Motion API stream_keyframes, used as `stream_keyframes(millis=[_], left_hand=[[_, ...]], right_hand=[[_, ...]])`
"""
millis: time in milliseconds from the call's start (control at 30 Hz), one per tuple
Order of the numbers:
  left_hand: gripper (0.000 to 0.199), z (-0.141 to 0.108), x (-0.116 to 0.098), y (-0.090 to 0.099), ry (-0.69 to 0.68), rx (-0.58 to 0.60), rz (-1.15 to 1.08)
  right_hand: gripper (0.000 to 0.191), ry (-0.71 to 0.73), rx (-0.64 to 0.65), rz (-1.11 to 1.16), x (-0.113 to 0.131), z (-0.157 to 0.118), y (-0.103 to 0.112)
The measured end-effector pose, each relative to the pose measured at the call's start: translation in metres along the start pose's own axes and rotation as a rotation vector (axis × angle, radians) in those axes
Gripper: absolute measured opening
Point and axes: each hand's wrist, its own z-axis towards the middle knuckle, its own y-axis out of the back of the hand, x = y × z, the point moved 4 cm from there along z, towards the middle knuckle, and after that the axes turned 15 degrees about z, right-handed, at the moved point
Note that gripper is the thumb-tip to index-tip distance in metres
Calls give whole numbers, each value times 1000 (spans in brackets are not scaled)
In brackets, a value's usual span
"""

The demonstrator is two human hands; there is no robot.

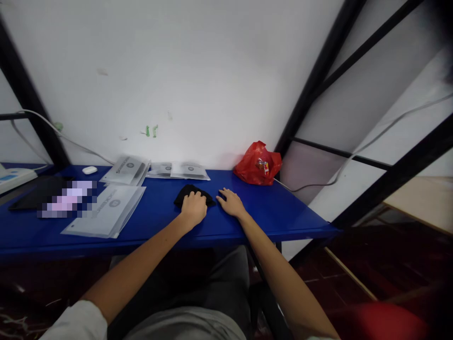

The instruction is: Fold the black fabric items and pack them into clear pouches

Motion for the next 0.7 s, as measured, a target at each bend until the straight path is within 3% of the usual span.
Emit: stream_keyframes(millis=[100,200,367,467,500,600,700], left_hand=[[29,-2,3,2,1,-7,-28],[29,-3,21,8,68,-57,-185],[27,-4,95,25,336,-221,-379],[31,-13,136,22,569,-268,-254],[35,-16,142,18,587,-268,-213],[41,-23,141,-6,472,-87,-190],[51,-28,129,-26,345,71,-138]], right_hand=[[48,6,-6,8,-1,1,0],[46,15,-15,16,-2,2,1],[46,20,-17,23,-3,2,1],[46,18,-27,18,-4,2,1],[45,25,-35,19,-4,2,2],[40,85,-107,49,1,-1,8],[35,214,-244,109,22,-14,14]])
